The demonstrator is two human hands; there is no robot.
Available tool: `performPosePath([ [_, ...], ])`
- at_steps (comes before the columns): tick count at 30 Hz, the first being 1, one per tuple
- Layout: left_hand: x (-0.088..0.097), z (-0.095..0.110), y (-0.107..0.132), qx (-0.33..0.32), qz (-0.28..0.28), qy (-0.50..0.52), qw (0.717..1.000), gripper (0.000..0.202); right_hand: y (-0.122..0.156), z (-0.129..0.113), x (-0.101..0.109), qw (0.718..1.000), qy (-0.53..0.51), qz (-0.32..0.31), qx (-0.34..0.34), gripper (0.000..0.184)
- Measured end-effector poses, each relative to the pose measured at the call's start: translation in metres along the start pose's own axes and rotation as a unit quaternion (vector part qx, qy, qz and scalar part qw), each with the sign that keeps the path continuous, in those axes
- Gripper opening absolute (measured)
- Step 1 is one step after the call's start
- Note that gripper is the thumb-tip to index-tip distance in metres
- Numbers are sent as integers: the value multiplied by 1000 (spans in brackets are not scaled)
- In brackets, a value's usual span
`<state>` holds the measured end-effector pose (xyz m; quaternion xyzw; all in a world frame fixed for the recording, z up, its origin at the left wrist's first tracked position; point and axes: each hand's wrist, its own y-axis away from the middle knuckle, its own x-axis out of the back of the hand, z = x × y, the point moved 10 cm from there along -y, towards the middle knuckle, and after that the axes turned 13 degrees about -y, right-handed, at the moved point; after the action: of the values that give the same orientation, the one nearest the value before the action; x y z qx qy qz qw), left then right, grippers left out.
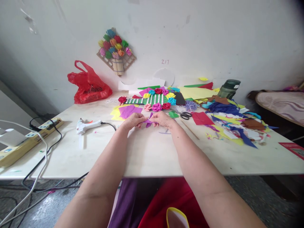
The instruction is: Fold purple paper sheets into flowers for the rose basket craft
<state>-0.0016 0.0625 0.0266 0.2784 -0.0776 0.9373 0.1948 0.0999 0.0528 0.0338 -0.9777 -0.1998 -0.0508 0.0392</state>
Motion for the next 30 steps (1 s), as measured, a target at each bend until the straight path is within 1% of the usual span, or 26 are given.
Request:
performPosePath([
  [4,10,-4,0,20,45,-41,998,44,0,-4,4,1000,-6,19,20,22],
  [7,18,-5,1,18,77,-41,996,45,0,-5,7,999,-15,23,28,22],
  [11,27,-8,0,12,111,12,994,46,1,-3,11,999,-41,27,23,21],
  [13,33,-15,-1,28,132,45,990,48,0,0,14,997,-64,29,16,18],
  [15,36,-21,-2,48,142,72,986,51,-2,4,17,996,-86,30,12,17],
  [17,36,-25,-3,53,136,95,985,52,-3,7,18,994,-103,28,10,20],
  [19,32,-24,-5,44,116,106,987,50,-4,8,19,993,-111,27,9,25],
  [23,24,-15,-6,-1,79,95,992,44,-3,7,17,994,-109,26,6,27],
  [26,23,-10,-6,-24,82,94,992,39,-2,5,15,994,-105,24,6,26],
  [30,27,-12,-7,-22,109,106,988,36,-3,4,12,994,-107,15,17,26],
])
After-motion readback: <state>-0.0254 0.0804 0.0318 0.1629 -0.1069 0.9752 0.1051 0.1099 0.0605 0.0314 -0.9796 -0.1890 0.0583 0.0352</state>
